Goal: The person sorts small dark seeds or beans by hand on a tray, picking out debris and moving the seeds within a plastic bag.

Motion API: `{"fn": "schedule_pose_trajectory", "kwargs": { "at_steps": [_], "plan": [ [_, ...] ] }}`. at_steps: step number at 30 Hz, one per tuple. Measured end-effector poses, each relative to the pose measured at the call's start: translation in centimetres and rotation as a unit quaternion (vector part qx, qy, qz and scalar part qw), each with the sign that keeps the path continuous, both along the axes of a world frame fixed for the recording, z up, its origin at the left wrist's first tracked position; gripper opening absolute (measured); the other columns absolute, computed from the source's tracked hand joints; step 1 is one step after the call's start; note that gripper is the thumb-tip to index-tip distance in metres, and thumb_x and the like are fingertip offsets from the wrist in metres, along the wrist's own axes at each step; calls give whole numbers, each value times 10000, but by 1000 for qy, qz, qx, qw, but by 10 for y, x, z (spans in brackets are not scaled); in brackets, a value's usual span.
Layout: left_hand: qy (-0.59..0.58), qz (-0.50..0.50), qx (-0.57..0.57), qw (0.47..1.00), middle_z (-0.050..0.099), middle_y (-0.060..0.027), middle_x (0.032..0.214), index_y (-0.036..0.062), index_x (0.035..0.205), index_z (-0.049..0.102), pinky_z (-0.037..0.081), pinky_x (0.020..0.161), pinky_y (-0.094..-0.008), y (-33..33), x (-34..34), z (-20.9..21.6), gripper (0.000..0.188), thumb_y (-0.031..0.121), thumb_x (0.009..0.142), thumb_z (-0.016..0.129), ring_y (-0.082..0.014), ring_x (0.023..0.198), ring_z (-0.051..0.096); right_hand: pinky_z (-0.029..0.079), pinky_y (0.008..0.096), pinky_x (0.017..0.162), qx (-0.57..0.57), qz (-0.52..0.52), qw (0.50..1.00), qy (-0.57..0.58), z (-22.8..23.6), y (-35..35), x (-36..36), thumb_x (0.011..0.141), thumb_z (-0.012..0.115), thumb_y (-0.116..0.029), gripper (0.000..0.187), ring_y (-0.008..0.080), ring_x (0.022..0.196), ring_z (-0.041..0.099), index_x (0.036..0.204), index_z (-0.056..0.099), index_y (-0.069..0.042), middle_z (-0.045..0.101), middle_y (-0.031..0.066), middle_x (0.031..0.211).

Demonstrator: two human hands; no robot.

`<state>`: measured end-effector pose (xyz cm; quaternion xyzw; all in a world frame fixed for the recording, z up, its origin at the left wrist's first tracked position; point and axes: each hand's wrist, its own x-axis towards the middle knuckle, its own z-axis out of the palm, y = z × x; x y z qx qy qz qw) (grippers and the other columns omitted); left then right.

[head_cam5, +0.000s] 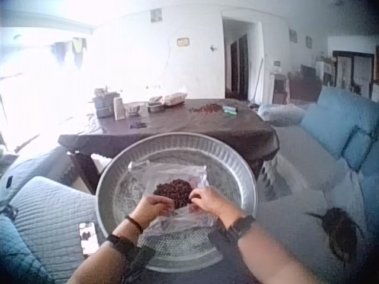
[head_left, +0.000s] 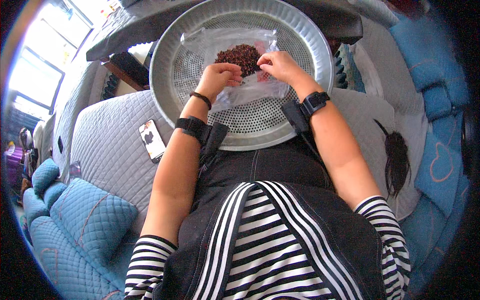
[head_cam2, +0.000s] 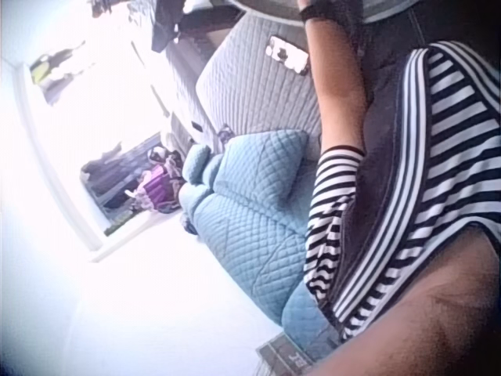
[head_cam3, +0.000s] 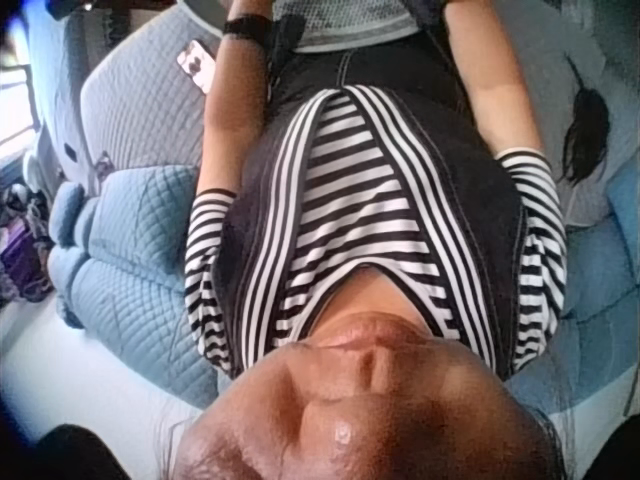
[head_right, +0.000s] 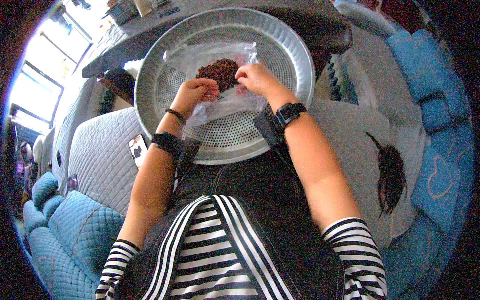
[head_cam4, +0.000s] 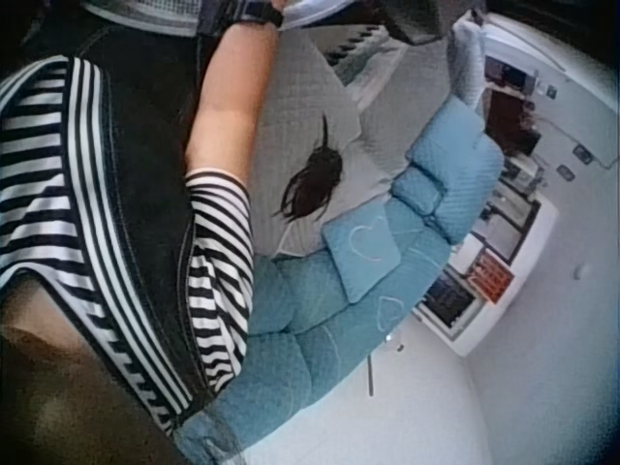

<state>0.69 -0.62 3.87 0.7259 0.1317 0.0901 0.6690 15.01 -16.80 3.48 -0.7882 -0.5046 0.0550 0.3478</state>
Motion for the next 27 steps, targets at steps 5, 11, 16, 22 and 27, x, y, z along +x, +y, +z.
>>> {"fn": "schedule_pose_trajectory", "kwargs": {
  "at_steps": [5,11,16,22,27],
  "plan": [
    [25,41,-178,983,574,-170,948,-84,1035,511,514,748,-328,-17,3,-3,278,-50,794,376,-246,825,596,467,382,742,19,-4,987,-159,-12,3,0,714,603,-142,183,309,814,584,883,650,-88,614,134,819],
    [-6,88,-272,958,543,-202,989,-108,1075,461,507,787,-350,-14,2,-4,287,-48,809,369,-281,884,578,462,394,743,-17,-22,989,-142,-3,5,-2,703,616,-153,176,312,827,577,866,639,-91,600,136,839],
    [-17,96,-333,938,520,-213,1022,-117,1098,428,501,813,-363,-13,1,-4,291,-41,826,360,-296,918,563,467,398,717,-67,-9,981,-184,-7,11,-3,695,634,-171,159,304,816,582,823,634,-76,603,141,836],
    [-9,92,-358,929,522,-211,1015,-112,1076,437,501,814,-364,-12,3,-6,255,-12,852,364,-294,904,566,467,394,697,-76,-19,979,-188,-11,16,-3,704,634,-209,153,291,804,587,800,639,-90,602,124,829],
    [8,66,-363,930,534,-204,993,-104,1065,446,502,812,-356,-7,3,-14,245,2,862,360,-286,886,571,464,395,683,-26,-37,984,-171,-14,11,-4,729,610,-238,142,289,780,583,780,640,-109,588,107,802]
  ]
}}
